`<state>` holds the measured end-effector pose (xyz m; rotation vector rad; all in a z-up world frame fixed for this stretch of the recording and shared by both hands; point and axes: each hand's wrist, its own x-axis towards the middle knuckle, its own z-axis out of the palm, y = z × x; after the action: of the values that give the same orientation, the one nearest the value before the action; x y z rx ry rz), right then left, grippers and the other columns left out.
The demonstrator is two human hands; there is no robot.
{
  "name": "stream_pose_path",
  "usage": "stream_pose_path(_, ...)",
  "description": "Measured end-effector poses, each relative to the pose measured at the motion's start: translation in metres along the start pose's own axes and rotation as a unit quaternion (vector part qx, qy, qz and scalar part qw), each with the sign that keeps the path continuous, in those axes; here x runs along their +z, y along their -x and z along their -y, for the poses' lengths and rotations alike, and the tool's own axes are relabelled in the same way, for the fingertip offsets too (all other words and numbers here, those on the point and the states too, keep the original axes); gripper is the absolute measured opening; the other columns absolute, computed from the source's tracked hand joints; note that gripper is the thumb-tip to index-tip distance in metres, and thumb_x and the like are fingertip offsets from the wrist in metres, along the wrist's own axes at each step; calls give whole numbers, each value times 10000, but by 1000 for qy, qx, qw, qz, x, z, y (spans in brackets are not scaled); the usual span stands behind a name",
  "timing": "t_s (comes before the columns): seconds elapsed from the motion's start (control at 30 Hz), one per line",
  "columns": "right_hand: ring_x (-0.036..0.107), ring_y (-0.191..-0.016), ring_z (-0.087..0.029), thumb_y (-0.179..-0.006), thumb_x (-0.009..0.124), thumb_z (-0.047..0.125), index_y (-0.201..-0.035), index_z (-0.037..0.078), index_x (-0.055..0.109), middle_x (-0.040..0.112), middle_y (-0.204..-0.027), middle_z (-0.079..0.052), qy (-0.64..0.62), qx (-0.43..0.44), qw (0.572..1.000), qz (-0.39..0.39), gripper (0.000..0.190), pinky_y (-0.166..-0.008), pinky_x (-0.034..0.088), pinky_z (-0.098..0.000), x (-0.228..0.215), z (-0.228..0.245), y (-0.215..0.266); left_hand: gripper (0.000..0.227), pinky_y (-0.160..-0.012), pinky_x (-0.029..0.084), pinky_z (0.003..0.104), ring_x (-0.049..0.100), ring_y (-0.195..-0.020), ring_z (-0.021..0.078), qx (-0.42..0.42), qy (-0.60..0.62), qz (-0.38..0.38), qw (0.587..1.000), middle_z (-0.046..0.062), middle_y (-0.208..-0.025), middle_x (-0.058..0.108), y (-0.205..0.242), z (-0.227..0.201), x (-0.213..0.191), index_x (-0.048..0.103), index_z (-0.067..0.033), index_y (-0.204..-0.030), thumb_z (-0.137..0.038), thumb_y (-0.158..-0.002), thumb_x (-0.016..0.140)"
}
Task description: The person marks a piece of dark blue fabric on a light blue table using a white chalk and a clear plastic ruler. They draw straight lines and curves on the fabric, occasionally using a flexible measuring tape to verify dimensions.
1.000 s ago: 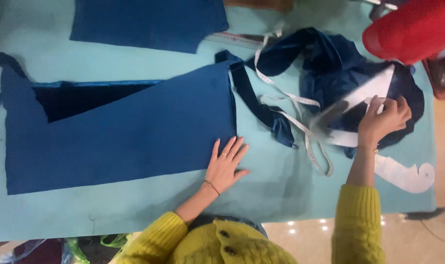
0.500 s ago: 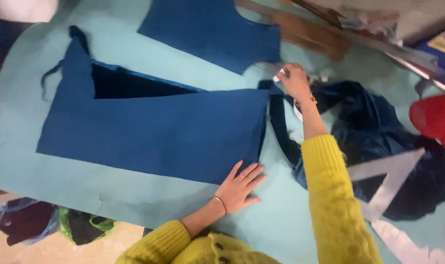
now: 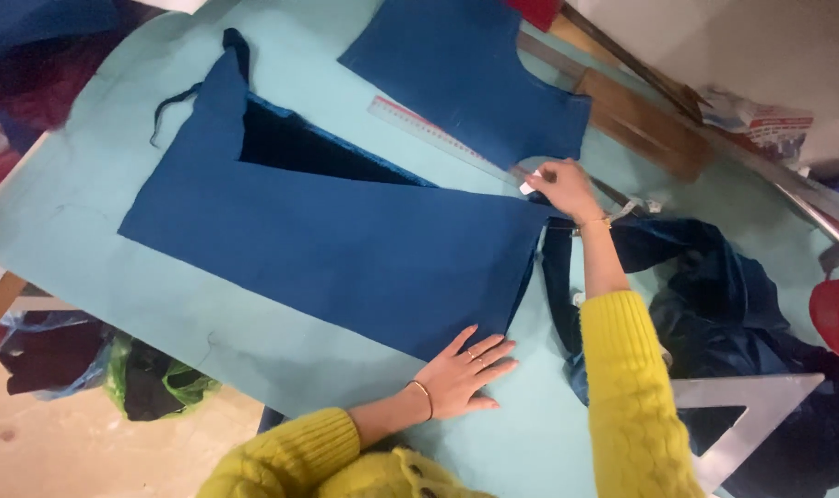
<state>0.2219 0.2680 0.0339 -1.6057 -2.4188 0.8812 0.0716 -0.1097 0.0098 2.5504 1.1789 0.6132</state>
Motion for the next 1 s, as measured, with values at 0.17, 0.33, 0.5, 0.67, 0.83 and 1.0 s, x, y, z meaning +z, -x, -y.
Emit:
stream_pose_path(0.17, 490, -1211, -466, -958, 661, 419, -945, 253, 748, 635, -1138, -155, 117, 12, 993, -25, 188, -989, 326, -611, 21, 22, -11, 721, -1283, 126, 551, 298, -1554, 259, -1, -8, 0, 1000, 73, -1670, 345, 1, 0, 5, 394, -177, -1581, -584, -989, 460)
stream_pose_path(0.33, 553, -981, -323, -896, 686, 438, -956, 228, 719, 667, -979, -65, 115, 11, 992, 48, 222, -824, 392, -473, 14, 22, -27, 729, -1274, 162, 563, 294, -1557, 264, -4, -13, 5, 1000, 73, -1674, 335, 4, 2, 14, 393, -183, -1577, -605, -984, 431)
stream_pose_path(0.5, 574, -797, -205, -983, 674, 331, -942, 141, 686, 664, -891, -50, 85, 15, 990, 107, 195, -706, 396, -377, -7, 63, -6, 727, -1296, 127, 551, 278, -1573, 246, -6, -17, -1, 1000, 61, -1685, 322, 5, 3, 23, 394, -204, -1577, -622, -983, 397)
stream_pose_path(0.67, 669, -949, -198, -976, 696, 303, -1016, 119, 692, 763, -1040, -72, -7, 70, 986, 153, 189, -888, 457, -359, -17, 75, -4, 750, -1301, 133, 542, 288, -1578, 242, -1, -37, -9, 999, 52, -1695, 312, 6, 3, 34, 388, -222, -1579, -652, -965, 404)
stream_pose_path(0.83, 601, -892, -214, -921, 709, 358, -998, 112, 701, 689, -985, -86, -49, 108, 977, 180, 257, -857, 430, -375, -36, 124, 20, 725, -1309, 136, 535, 277, -1584, 267, 6, 6, -11, 1000, 62, -1694, 314, 7, 8, 31, 371, -204, -1581, -619, -986, 381)
stream_pose_path(1.0, 559, -1026, -240, -866, 704, 472, -979, 146, 694, 652, -1055, -80, -62, 93, 969, 219, 345, -1005, 356, -435, -31, 99, 2, 709, -1322, 166, 528, 291, -1589, 281, 12, 37, -42, 998, 87, -1681, 350, 11, 3, 29, 408, -152, -1560, -580, -995, 384)
